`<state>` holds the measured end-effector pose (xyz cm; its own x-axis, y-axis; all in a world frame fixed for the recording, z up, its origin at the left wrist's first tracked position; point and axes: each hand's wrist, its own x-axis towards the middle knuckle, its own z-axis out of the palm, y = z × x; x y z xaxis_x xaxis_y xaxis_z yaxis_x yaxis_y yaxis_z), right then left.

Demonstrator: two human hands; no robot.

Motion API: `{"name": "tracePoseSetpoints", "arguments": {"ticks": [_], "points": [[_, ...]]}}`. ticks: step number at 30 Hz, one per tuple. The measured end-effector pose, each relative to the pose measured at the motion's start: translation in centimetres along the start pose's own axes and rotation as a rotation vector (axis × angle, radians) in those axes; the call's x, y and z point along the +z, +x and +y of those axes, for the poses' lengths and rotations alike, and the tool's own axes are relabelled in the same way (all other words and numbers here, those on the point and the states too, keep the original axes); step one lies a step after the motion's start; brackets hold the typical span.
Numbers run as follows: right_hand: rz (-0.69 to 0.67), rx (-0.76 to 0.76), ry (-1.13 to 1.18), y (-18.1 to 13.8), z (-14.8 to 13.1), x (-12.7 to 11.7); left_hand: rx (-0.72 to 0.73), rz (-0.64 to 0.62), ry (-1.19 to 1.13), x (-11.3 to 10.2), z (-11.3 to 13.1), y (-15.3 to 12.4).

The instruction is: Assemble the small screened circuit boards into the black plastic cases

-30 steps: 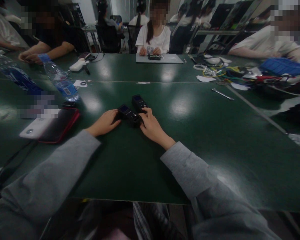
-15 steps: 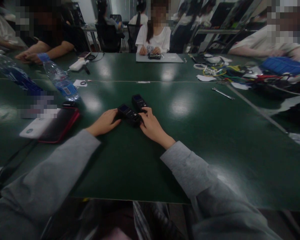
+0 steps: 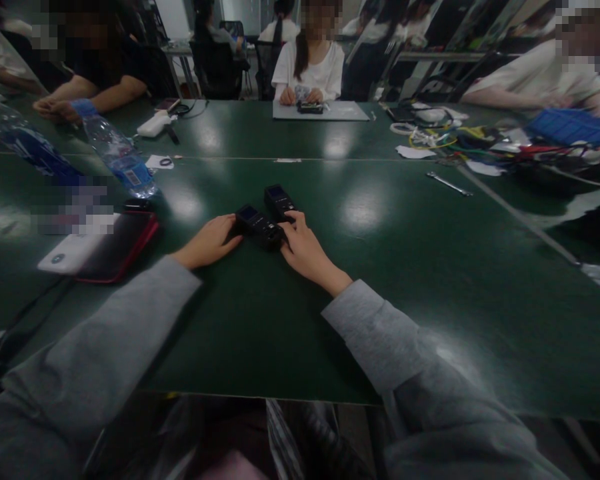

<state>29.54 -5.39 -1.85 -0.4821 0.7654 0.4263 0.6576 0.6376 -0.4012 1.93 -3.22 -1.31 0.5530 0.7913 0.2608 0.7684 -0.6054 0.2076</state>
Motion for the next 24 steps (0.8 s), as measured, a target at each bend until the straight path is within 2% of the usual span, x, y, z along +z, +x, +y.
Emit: {"name": "tracePoseSetpoints", "arguments": {"ticks": [24], "points": [[0.004,-0.003,-0.001,0.01,0.05,0.11,-0.001,-0.006,0.002,0.1,-0.01,0.02]]}}
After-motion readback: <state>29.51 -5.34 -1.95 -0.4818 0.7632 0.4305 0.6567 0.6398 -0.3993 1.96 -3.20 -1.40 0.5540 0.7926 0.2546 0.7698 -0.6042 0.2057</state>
